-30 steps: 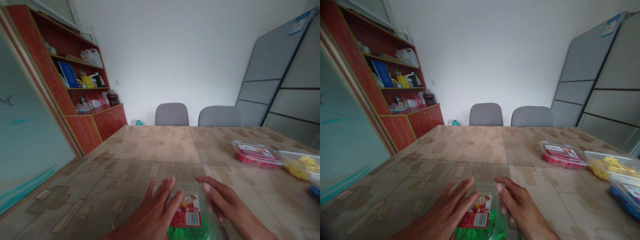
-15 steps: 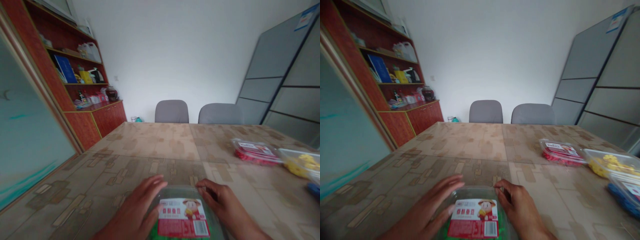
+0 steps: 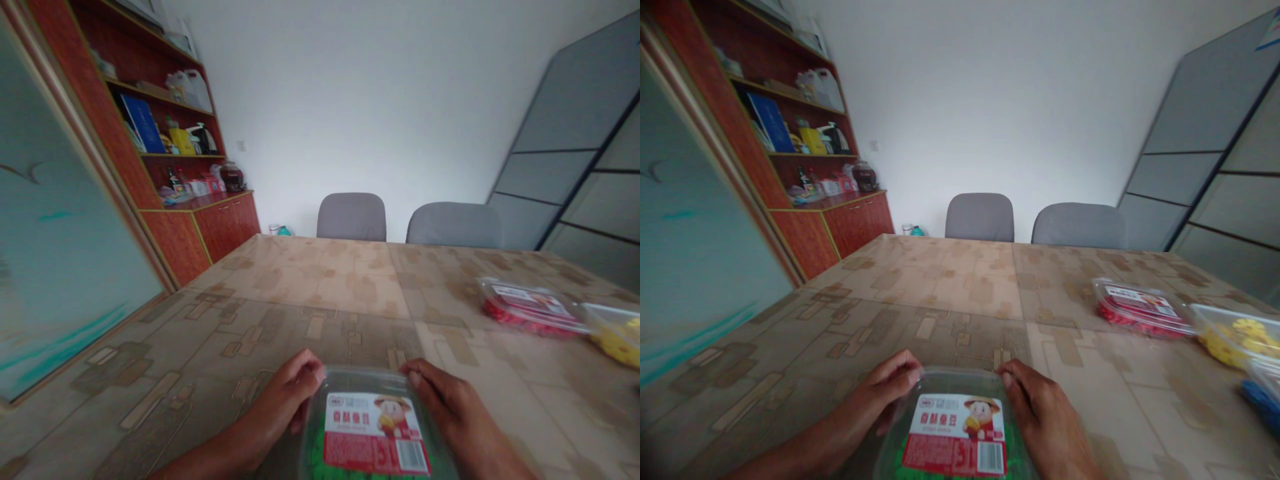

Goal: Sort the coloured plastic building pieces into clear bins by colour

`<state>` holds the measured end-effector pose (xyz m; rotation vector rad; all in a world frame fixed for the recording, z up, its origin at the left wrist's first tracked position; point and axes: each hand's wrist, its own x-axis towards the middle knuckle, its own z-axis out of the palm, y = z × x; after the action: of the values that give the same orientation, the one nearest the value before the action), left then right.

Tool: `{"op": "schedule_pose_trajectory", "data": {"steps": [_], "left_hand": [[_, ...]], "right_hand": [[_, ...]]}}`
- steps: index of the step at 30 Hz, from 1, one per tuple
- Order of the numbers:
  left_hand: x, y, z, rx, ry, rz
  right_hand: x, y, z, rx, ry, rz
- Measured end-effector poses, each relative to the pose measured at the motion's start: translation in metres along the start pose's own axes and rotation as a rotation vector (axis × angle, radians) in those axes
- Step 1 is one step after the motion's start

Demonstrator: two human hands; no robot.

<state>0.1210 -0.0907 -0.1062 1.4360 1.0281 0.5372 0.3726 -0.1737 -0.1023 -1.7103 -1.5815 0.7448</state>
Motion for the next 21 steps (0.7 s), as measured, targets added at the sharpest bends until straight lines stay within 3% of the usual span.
{"op": "schedule_pose_trajectory", "data": {"steps": [12,21], "left_hand": [[0.0,-0.005,0.007,-0.124,0.078,-0.005],[0.0,-0.009,0.011,-0.174,0.097,-0.025]], "right_hand": [[0.001,0.009,0.013,0.205,0.04,0.023],[0.002,0.006,0.016,0.367,0.07,0.117]]}}
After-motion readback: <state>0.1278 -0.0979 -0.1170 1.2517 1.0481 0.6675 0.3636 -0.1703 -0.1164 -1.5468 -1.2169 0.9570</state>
